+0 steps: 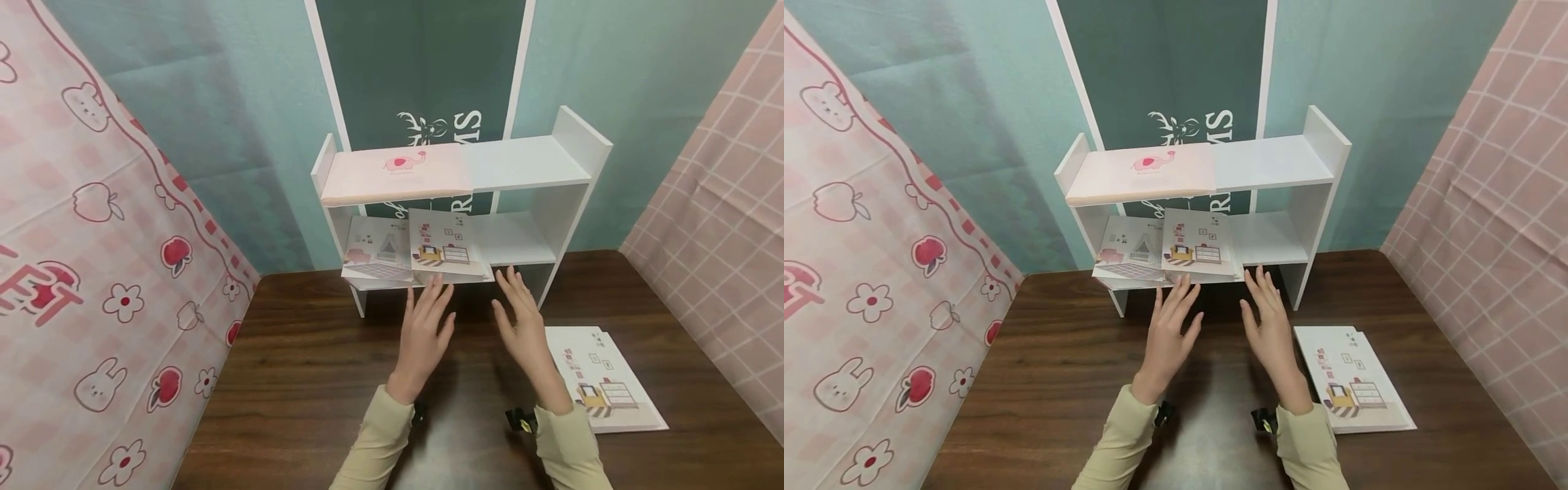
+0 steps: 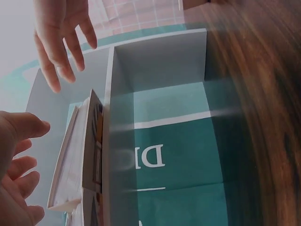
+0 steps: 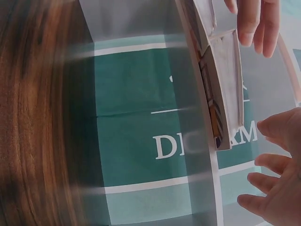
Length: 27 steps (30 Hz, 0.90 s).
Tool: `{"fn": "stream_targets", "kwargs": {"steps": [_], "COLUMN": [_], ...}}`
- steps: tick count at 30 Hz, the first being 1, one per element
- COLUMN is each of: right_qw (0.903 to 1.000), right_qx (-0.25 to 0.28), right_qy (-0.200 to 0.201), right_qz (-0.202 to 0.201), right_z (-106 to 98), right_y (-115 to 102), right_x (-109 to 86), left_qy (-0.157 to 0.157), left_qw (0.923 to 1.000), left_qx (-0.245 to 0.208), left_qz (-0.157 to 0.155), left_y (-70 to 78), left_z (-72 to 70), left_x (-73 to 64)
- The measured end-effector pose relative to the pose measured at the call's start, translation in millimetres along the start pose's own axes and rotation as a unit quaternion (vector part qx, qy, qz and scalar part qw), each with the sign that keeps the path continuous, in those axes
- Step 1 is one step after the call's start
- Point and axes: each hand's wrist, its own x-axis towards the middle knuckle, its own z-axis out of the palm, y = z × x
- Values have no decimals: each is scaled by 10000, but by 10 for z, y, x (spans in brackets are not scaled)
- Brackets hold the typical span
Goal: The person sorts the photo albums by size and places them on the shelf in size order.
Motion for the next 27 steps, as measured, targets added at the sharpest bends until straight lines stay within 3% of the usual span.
{"fn": "stream_targets", "kwargs": {"steps": [14,27], "right_qw": [9996,9994], "right_qx": [-14,-69], "right_qy": [-27,55], "right_qz": [276,346], "right_z": [-57,-167], "right_y": [77,145], "right_x": [-81,-121], "left_qy": [-279,-623], "left_qw": [9994,9979], "left_qx": [-30,-109], "left_qz": [177,117], "left_y": [119,212], "left_z": [130,232], "left_x": [-66,-135]}}
